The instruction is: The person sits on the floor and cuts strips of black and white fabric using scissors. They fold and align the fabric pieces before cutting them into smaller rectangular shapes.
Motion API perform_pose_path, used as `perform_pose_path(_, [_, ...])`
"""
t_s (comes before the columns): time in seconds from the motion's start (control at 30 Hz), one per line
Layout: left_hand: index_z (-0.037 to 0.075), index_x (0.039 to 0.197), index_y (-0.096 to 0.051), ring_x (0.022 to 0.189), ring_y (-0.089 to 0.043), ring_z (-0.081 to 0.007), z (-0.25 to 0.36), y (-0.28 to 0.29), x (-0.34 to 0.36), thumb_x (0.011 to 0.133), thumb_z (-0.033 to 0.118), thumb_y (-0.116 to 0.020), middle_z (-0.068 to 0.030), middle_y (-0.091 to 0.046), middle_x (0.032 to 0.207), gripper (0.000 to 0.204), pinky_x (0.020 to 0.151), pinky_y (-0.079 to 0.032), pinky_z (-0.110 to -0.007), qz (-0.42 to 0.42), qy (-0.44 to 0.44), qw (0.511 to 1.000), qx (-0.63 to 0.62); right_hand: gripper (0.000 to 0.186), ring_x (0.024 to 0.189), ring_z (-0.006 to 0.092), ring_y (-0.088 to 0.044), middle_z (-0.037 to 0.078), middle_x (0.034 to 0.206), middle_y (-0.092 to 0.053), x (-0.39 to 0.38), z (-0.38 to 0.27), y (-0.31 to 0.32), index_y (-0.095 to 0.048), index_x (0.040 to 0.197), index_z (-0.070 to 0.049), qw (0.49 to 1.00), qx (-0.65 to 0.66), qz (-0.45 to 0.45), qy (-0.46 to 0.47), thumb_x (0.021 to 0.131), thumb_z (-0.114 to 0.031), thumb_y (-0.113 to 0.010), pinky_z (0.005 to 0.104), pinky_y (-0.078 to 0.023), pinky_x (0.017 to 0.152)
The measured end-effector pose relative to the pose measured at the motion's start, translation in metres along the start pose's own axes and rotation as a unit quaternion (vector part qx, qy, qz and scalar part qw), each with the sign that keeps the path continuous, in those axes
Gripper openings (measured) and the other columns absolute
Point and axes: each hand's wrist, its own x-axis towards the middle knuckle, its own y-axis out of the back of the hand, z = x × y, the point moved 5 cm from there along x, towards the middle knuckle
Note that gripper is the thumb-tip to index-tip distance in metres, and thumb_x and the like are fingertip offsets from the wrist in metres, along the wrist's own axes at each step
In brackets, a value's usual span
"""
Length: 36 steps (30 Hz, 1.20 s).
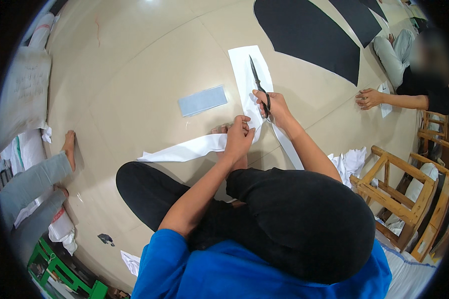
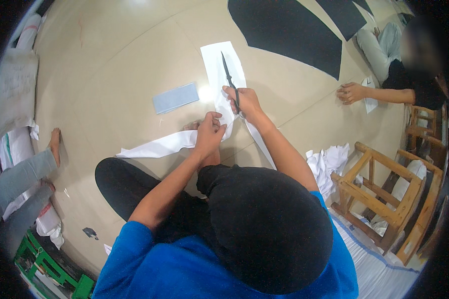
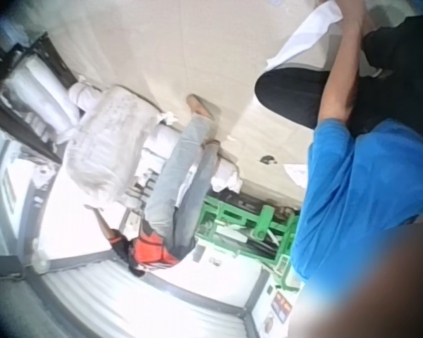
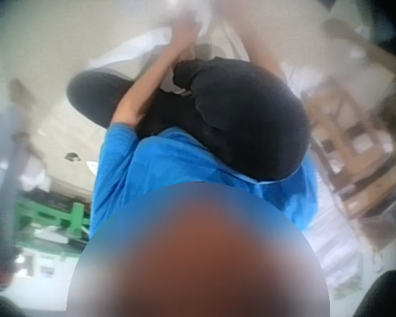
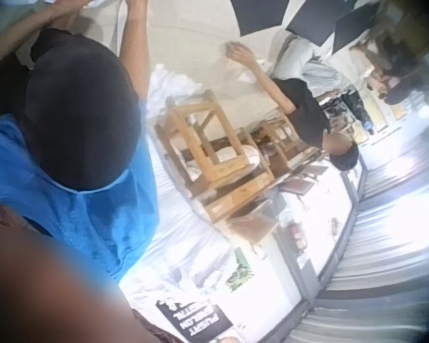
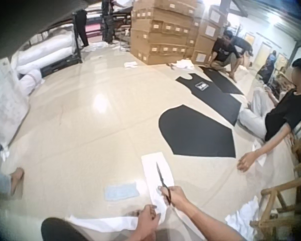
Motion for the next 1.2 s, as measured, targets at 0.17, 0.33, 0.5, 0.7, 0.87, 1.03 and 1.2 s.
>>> perform_pose_path(0.17, [-0.001,0.118,-0.053,0.072,-0.062,-0.0169,0.004,0.001,0.0,0.088,0.007,-0.07,-0.0098,-0.057,0.087,0.036,0.064,-0.052,-0.03,0.0,-0.011,1.0,0.025,0.039,0.049,0.0112,-0.052,0.004,0.065,-0.057,0.009,0.002,0.002,-0.062,0.08,0.002,1.0,0.008,0.008,0.021,0.082,-0.032,-0.081,0.0262,-0.04,0.044])
perform_pose_path(0.33, [-0.001,0.118,-0.053,0.075,-0.062,-0.0171,0.003,0.0,0.001,0.088,0.006,-0.07,-0.0096,-0.057,0.087,0.036,0.065,-0.052,-0.031,-0.003,-0.004,1.0,0.028,0.04,0.05,0.0113,-0.052,0.005,0.065,-0.057,0.005,-0.002,0.001,-0.062,0.075,0.001,1.0,0.005,0.008,0.016,0.081,-0.033,-0.081,0.0265,-0.041,0.044])
perform_pose_path(0.5, [-0.001,0.118,-0.053,0.076,-0.059,-0.0157,0.001,-0.001,0.001,0.088,0.005,-0.07,-0.0078,-0.057,0.087,0.036,0.066,-0.051,-0.029,0.012,-0.032,0.999,0.034,0.041,0.049,0.0117,-0.052,0.006,0.065,-0.057,0.012,-0.01,-0.005,-0.061,0.073,0.001,0.999,0.024,0.003,0.022,0.081,-0.035,-0.08,0.0264,-0.041,0.044])
perform_pose_path(0.7, [-0.001,0.119,-0.053,0.075,-0.058,-0.0142,0.005,-0.002,0.0,0.088,0.005,-0.07,-0.0072,-0.057,0.087,0.035,0.066,-0.05,-0.028,-0.006,-0.012,0.999,0.035,0.041,0.051,0.0121,-0.052,0.005,0.064,-0.057,0.025,-0.007,-0.002,-0.061,0.073,0.001,1.0,0.009,0.012,0.026,0.081,-0.034,-0.08,0.0265,-0.041,0.045])
perform_pose_path(0.87, [-0.002,0.116,-0.053,0.073,-0.057,-0.0154,0.011,-0.001,-0.002,0.086,0.001,-0.07,-0.0082,-0.056,0.083,0.035,0.066,-0.049,-0.029,0.0,0.013,1.0,0.025,0.035,0.05,0.0119,-0.052,0.005,0.063,-0.057,0.021,-0.014,-0.004,-0.061,0.073,-0.001,0.999,0.038,-0.008,0.02,0.081,-0.029,-0.081,0.0265,-0.041,0.045])
perform_pose_path(1.03, [-0.001,0.117,-0.053,0.075,-0.057,-0.016,0.004,-0.001,0.0,0.087,0.004,-0.07,-0.0089,-0.056,0.086,0.035,0.068,-0.05,-0.029,0.003,-0.002,0.999,0.041,0.033,0.05,0.0121,-0.052,0.005,0.063,-0.058,0.033,-0.021,-0.009,-0.062,0.072,-0.001,0.999,0.038,0.002,0.018,0.079,-0.026,-0.082,0.0267,-0.04,0.045])
perform_pose_path(1.2, [0.0,0.119,-0.055,0.079,-0.059,-0.0183,0.002,0.001,0.0,0.087,0.008,-0.07,-0.0106,-0.06,0.092,0.037,0.074,-0.052,-0.031,0.002,-0.004,0.998,0.064,0.033,0.05,0.0122,-0.053,0.005,0.062,-0.058,0.047,-0.017,-0.006,-0.064,0.073,0.0,0.999,0.016,0.013,0.048,0.079,-0.028,-0.082,0.0272,-0.04,0.044])
